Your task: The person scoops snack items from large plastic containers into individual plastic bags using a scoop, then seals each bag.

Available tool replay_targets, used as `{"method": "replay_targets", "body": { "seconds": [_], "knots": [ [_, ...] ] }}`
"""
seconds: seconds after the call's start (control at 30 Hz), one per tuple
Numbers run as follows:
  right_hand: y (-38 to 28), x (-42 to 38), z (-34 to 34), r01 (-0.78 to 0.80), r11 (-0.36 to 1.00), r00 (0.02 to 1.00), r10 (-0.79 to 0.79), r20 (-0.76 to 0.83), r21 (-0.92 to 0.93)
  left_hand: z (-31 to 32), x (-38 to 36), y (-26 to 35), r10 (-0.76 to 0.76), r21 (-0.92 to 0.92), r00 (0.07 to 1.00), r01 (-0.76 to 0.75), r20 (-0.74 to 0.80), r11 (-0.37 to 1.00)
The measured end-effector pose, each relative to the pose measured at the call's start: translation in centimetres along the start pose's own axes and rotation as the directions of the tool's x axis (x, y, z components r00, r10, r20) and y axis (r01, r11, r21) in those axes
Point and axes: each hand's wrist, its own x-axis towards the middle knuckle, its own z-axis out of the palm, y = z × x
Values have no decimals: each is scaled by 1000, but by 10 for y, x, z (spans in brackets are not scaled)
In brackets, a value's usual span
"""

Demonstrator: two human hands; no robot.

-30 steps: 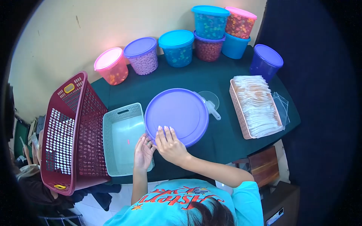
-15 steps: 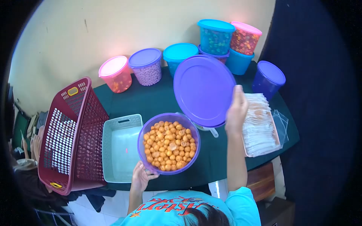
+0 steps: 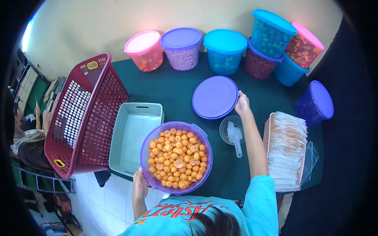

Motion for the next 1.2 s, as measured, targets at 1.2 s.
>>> {"method": "replay_targets", "body": {
  "seconds": [1.2],
  "knots": [
    [80, -411, -135, 388, 664, 50, -707, -705, -639, 0, 48, 40, 561, 249, 812, -583, 159, 773]
  ]
}}
